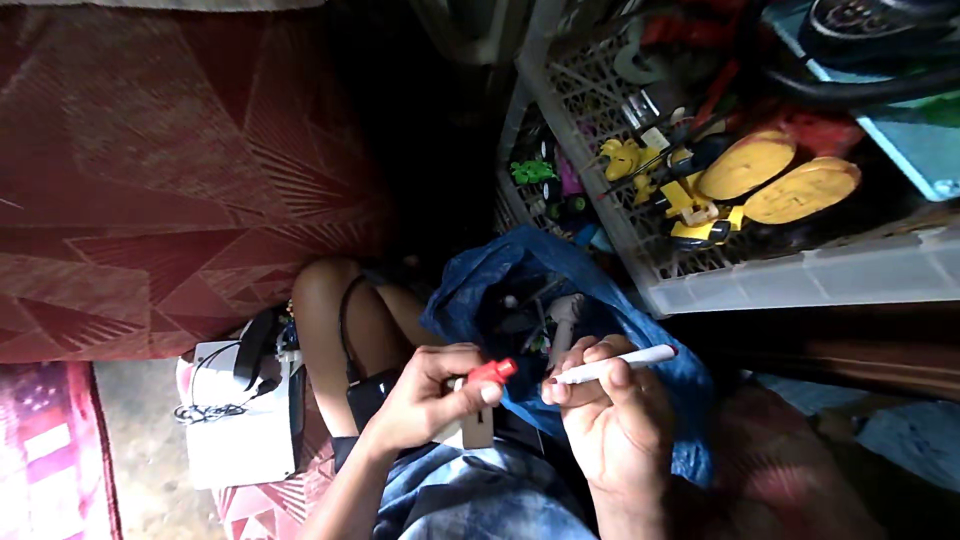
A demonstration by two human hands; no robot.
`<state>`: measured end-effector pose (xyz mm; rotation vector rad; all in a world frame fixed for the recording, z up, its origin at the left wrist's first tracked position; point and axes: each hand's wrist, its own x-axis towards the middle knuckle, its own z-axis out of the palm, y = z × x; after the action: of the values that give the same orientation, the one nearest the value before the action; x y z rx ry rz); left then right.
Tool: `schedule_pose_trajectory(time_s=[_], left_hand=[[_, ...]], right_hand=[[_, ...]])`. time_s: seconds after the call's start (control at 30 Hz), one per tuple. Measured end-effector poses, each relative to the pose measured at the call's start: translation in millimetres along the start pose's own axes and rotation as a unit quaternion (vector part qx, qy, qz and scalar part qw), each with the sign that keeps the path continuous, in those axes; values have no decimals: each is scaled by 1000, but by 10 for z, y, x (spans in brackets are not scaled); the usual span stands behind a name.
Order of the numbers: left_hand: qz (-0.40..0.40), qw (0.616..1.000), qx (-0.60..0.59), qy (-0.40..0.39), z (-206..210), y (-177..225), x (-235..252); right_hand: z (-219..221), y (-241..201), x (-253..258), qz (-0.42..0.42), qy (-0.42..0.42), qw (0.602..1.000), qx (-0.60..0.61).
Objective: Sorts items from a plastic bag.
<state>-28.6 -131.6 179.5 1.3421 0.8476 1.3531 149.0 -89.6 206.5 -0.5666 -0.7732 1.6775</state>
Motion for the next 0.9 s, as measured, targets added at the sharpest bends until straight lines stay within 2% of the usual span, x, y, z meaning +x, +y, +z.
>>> schedule_pose_trajectory(time_s=[0.07,0.2,0.47,0.6,0.7,0.8,0.9], left_hand=[[31,997,66,-27,35,26,23],[63,991,109,-45,69,62,85],[54,987,137,-58,47,55,101],[-12,985,135,-103,43,1,-9],[-102,984,31,-140,80,-147,-209],[-156,973,-87,-145,148,-316,-405],[-186,966,-88,-157,169,-379,-432]], right_hand=[[-6,5,1,-16,2,999,-31],[-65,0,2,-46,-3,995,-88],[-134,6,2,-68,-41,986,-148],[-267,82,-120,-62,-78,976,-192],[-421,184,-376,-36,-79,978,-189],[-523,312,-641,-54,-66,977,-196],[-636,406,-754,-68,-59,975,-203]])
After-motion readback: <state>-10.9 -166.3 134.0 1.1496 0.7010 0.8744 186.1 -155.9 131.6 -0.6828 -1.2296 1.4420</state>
